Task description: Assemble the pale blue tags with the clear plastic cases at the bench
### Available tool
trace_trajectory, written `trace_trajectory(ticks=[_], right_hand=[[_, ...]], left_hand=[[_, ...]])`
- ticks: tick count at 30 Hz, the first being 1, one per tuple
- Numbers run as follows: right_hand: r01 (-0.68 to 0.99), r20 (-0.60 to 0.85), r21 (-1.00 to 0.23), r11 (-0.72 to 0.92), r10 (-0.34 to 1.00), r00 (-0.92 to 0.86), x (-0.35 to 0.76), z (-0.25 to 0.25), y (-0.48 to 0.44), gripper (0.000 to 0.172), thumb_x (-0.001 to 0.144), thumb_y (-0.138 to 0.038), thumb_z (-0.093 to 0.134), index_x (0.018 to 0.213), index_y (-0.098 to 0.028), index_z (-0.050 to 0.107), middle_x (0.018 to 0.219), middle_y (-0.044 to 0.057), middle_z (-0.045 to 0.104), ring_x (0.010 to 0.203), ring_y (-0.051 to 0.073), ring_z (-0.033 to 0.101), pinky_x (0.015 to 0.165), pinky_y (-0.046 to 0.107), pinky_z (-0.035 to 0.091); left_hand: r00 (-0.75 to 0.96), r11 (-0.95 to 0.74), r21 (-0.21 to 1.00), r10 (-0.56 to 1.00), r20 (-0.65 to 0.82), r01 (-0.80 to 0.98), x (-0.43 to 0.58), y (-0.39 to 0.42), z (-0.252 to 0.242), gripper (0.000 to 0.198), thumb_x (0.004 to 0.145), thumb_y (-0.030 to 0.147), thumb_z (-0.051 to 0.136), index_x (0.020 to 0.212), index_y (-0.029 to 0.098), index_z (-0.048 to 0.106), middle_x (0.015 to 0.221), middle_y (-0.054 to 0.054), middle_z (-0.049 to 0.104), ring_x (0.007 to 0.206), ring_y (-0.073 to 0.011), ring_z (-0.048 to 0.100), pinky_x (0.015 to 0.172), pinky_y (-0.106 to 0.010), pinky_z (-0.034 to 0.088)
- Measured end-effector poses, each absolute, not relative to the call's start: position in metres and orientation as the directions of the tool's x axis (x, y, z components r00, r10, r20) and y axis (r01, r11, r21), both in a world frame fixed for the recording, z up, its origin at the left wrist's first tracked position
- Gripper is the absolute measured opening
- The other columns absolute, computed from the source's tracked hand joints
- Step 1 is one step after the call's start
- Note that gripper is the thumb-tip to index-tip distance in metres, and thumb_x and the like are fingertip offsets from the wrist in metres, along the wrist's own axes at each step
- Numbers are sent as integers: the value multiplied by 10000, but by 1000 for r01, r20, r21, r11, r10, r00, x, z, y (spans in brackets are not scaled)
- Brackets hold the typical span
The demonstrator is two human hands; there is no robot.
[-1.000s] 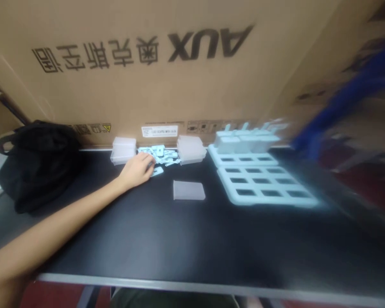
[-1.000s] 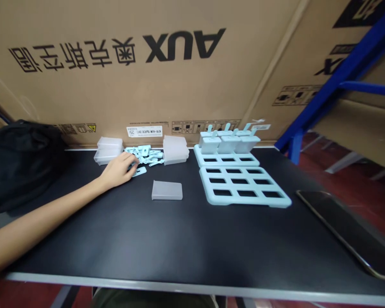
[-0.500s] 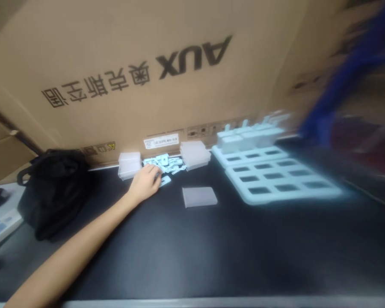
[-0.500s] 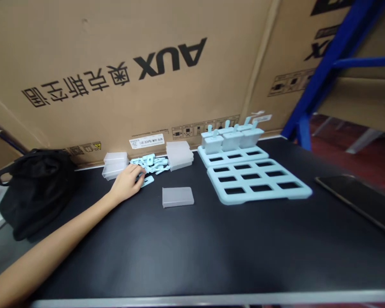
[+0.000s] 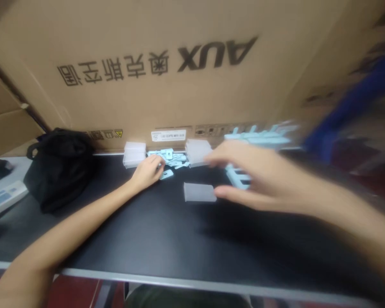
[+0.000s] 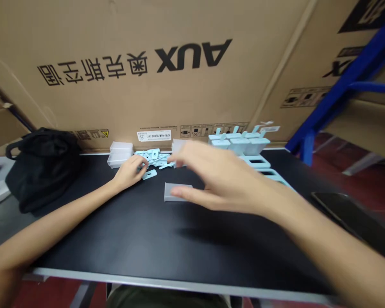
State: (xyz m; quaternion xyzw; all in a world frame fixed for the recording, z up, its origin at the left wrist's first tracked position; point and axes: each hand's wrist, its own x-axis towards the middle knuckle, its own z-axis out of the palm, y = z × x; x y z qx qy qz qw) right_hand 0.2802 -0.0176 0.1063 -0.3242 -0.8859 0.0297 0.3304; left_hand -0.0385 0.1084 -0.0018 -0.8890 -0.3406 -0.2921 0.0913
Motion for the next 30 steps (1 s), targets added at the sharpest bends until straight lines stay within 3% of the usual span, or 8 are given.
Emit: trace_trajectory(ticks=[3,7,10,13,15,20,26,30], right_hand=[[505,457,-343,792,611,-647,267,84,2,363,1025,-507,547,1203,-228,696,1105,99,736,976,232,707,851,391,596],[646,176,-243,724,687,-705,249,46,18,793,806,-618,799,1415,-147,609,1317,185,672,1193,357,661,1000,496,558],[713,30,-144,687,723,-690,239,36,19,643,916,-522,715,1416,-134,608,1330,193,664,1179,343,672,1007,470,549],[746,62,-93,660,751,-657,231,44,23,484,995,-464,610,1375,-163,615,1356,179,657,1178,331,677,957,445,556],[771,122,-42,636,769,-628,224,55,31,440,1005,-453,592,1331,-160,623,1330,187,662,1169,344,673,923,447,554],[773,172,97,627,754,-633,190,88,69,330,937,-311,625,1181,-91,656,1251,235,650,1107,350,653,895,437,539],[609,258,73,790,574,-777,111,100,114,425,938,-212,622,1324,-49,546,1305,230,635,1152,304,628,970,411,522],[563,361,78,823,503,-785,64,89,135,441,985,-314,630,1338,-87,495,1256,200,665,1110,293,633,913,413,529]], left_hand=[[538,-724,101,590,602,682,-41,109,-2,107,1007,142,494,975,200,578,962,-61,673,871,-197,635,800,-331,527],[496,-662,123,659,565,739,-42,109,-3,84,1020,171,494,1005,198,572,1008,-72,674,866,-205,646,788,-344,534],[492,-650,111,665,563,751,-39,102,1,85,1040,256,515,1064,201,575,1076,-86,693,970,-239,669,845,-376,548],[547,-713,59,585,599,698,-36,90,7,140,1060,292,482,1080,199,583,1082,-93,709,1031,-248,672,908,-390,546],[610,-757,-11,517,600,653,-35,83,10,166,1059,281,460,1027,193,597,1010,-90,712,961,-233,677,872,-372,544],[838,-858,-176,395,377,483,-39,76,7,218,1042,273,451,937,205,629,846,-49,705,762,-182,664,697,-304,497],[864,-891,-79,409,294,448,-39,80,5,168,1016,247,498,973,221,658,889,-27,747,763,-169,687,701,-281,502],[855,-888,-55,421,302,456,-38,79,7,164,1001,240,517,962,209,673,891,-31,757,765,-183,701,709,-296,526]])
